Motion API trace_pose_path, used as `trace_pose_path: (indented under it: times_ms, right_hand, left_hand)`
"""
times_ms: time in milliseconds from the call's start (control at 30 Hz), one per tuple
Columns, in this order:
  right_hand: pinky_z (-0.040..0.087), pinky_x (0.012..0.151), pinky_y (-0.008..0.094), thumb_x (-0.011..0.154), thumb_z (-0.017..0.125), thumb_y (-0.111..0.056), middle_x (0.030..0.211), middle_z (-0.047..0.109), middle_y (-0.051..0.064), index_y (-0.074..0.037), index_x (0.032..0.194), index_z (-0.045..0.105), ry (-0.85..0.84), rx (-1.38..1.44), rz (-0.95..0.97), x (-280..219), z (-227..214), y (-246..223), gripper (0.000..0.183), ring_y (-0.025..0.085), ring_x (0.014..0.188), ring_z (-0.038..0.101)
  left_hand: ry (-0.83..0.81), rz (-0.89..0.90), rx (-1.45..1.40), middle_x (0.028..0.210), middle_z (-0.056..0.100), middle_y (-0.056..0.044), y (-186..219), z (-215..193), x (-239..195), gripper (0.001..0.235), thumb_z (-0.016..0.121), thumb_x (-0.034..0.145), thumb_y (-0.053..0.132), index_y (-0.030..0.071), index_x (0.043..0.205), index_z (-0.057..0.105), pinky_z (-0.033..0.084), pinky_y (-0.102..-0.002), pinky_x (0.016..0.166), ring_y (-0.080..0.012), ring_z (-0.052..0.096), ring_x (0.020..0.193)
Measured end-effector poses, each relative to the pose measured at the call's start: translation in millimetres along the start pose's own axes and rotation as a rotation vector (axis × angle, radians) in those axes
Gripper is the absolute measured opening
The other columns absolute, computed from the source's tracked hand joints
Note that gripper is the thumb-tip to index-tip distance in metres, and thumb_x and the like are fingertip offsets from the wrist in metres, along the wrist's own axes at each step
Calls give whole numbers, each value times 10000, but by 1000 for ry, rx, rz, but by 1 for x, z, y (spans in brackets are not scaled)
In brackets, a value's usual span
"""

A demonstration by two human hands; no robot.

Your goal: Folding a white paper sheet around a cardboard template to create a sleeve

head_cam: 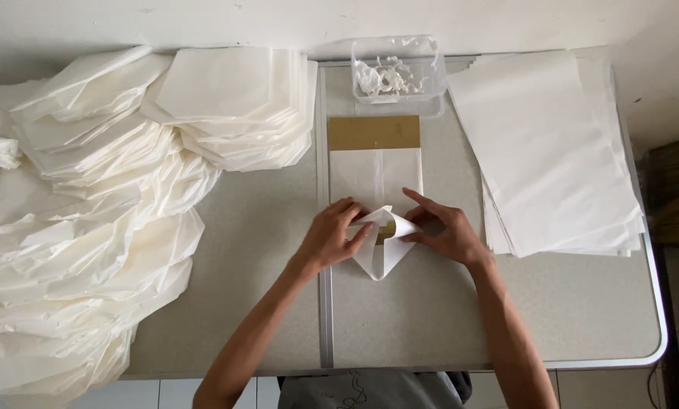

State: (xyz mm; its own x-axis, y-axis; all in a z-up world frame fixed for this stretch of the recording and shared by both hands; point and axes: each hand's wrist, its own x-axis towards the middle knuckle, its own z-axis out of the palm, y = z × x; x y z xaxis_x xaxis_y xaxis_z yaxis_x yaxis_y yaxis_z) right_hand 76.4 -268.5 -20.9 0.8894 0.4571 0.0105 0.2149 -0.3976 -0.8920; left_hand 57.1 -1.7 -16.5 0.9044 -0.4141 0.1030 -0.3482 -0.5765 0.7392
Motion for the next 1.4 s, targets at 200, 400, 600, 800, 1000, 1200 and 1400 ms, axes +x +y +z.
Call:
trace_pose_path:
  times_ms: [200, 400, 600, 800, 1000, 1200, 1400]
  right_hand:
    - [603, 847, 389, 697, 913, -251, 976, 785, 63, -134, 1491, 554, 90, -6, -81, -5, 2, 9, 879, 214, 843, 758]
    - [592, 874, 422, 726, 839, -39, 916, 791, 110, -89, 1471, 569, 72, -75, -61, -16, -19, 4, 794, 289, 818, 770]
    - [593, 857, 446, 718, 824, -5, 896, 792, 142, -35, 1458, 562, 48, -114, -106, -13, -21, -8, 785, 316, 808, 772]
    - [583, 829, 363, 765, 796, 8, 819, 758, 49, -93, 1430, 612, 92, -203, -181, -13, -8, 5, 698, 223, 773, 738]
    - [542, 827, 410, 818, 760, -40, 849, 717, 103, -59, 1454, 573, 80, -426, -264, -17, -4, 12, 663, 301, 821, 666]
    - [538, 874, 401, 797, 771, -7, 870, 723, 91, -94, 1481, 567, 142, -315, -127, -26, -28, 21, 719, 258, 862, 679]
    - [556, 879, 424, 844, 708, 27, 917, 756, 93, -112, 1468, 572, 74, -192, -81, -25, -24, -13, 654, 276, 905, 706]
  left_hand:
    - [124, 47, -45, 796, 627, -100, -15, 30, 14, 242, 637, 1016, 307, 70, 997, 683, 545, -356, 589, -277, 678, 681]
    - [137, 46, -40, 751, 611, -78, -15, 28, 9, 204, 621, 1019, 269, 85, 944, 669, 537, -354, 559, -274, 681, 666]
    - [147, 47, -61, 739, 610, -70, -23, 33, 12, 226, 610, 1033, 289, 98, 925, 664, 522, -339, 543, -258, 672, 645]
    - [125, 35, -196, 765, 637, -70, -5, 15, 11, 176, 664, 980, 290, 125, 923, 680, 551, -362, 639, -284, 677, 700]
    - [55, 132, -175, 802, 676, -106, -6, 17, 7, 245, 722, 850, 359, 130, 935, 708, 550, -403, 729, -321, 695, 761]
    - [21, 102, -164, 804, 665, -82, -11, 21, 7, 231, 708, 830, 357, 150, 933, 701, 539, -399, 782, -301, 690, 786]
    - [15, 120, -162, 819, 662, -57, -11, 22, 7, 191, 716, 799, 315, 164, 914, 696, 531, -383, 789, -275, 682, 799]
